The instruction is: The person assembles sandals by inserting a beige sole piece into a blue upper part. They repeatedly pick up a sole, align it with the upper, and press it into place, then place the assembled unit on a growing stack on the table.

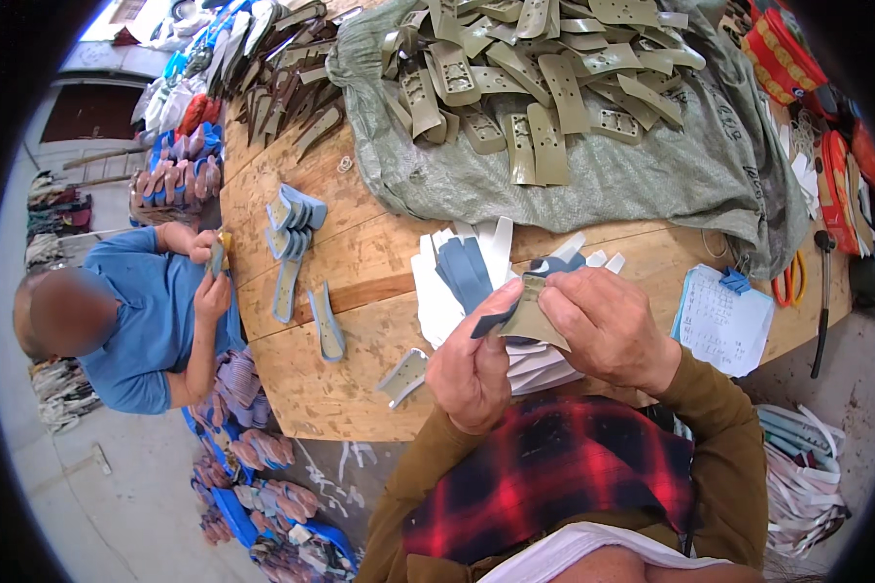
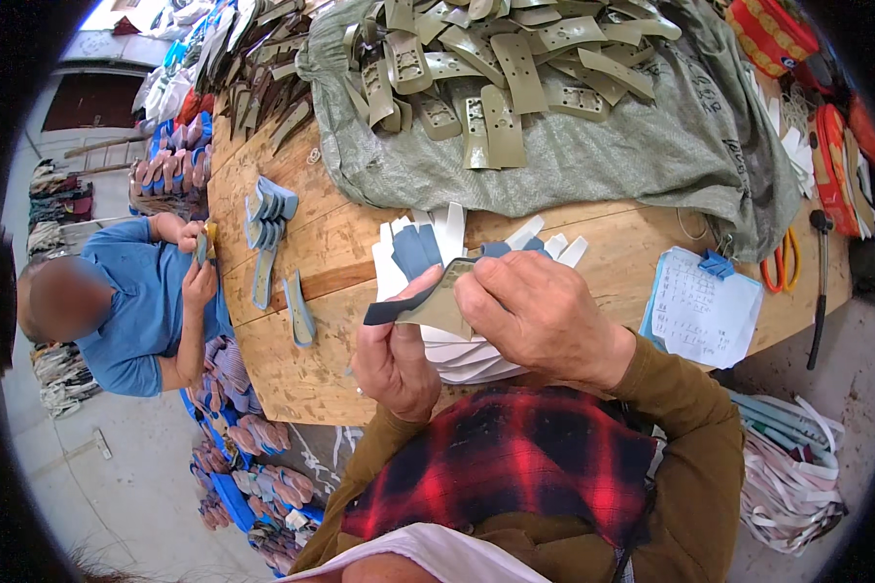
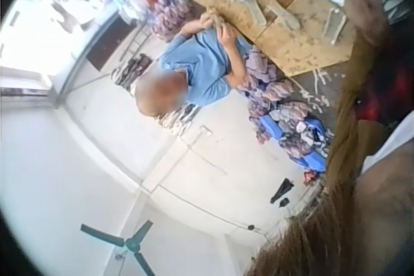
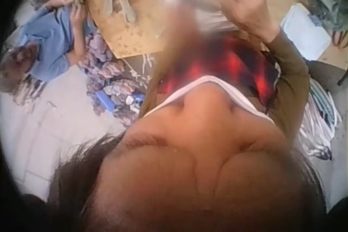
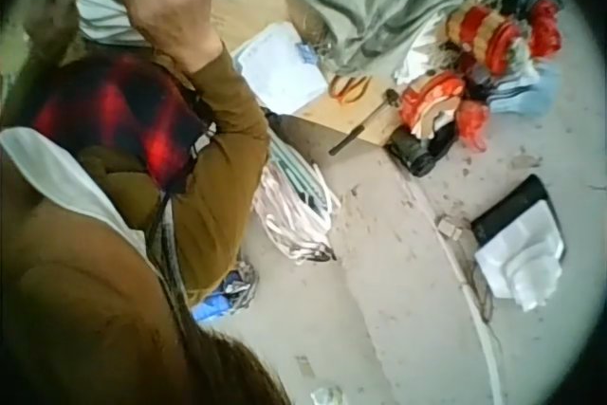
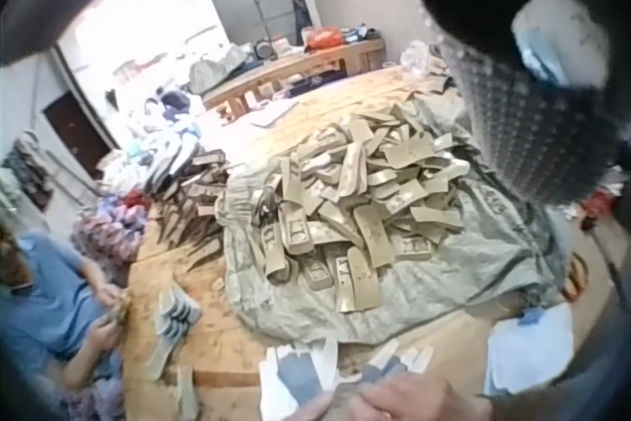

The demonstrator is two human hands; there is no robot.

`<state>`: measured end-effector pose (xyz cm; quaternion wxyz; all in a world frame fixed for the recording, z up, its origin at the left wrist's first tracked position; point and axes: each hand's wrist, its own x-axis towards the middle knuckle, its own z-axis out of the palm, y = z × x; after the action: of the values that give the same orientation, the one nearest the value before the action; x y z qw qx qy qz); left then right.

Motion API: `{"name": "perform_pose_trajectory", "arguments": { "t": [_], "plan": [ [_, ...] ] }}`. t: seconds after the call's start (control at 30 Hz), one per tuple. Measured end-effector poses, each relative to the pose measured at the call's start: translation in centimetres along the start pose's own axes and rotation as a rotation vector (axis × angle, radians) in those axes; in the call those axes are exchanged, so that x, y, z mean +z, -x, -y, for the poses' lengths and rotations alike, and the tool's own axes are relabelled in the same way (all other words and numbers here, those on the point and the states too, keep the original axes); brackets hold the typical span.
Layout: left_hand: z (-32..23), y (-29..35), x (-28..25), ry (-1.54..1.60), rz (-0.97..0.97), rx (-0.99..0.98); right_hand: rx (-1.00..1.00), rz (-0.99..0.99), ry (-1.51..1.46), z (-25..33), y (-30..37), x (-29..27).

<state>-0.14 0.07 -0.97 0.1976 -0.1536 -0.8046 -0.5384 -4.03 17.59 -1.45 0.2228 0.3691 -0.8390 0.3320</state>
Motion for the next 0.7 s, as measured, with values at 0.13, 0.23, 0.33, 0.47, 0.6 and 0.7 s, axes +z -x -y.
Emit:
{"name": "perform_pose_trajectory", "arguments": {
  "t": [0.13, 0.23, 0.33, 0.47, 0.6, 0.7],
  "plan": [
    [-0.1, 0.0, 0.1, -0.025, 0.028, 0.002, 0.026, 0.000, -0.012, 0.0, 0.0, 0.1],
    [0.4, -0.1, 0.0, 0.229, 0.054, -0.103, 0.078, 0.011, -0.046, 0.0, 0.0, 0.1],
    [1.9, -0.6, -0.3, 0.934, 0.080, -0.475, 0.198, 0.050, -0.359, 0.2, -1.3, -1.3],
    [0.9, -1.6, 0.0, 1.044, 0.059, -0.712, 0.349, 0.190, -0.579, -0.1, -1.0, -1.8],
    [1.3, -2.0, -0.6, 0.658, 0.150, -0.508, 0.418, 0.245, -0.684, 0.4, -1.2, -2.2],
    [0.8, -2.7, -0.6, 0.489, 0.196, -0.419, 0.456, 0.280, -0.721, 0.9, -1.4, -2.4]
  ]
}}
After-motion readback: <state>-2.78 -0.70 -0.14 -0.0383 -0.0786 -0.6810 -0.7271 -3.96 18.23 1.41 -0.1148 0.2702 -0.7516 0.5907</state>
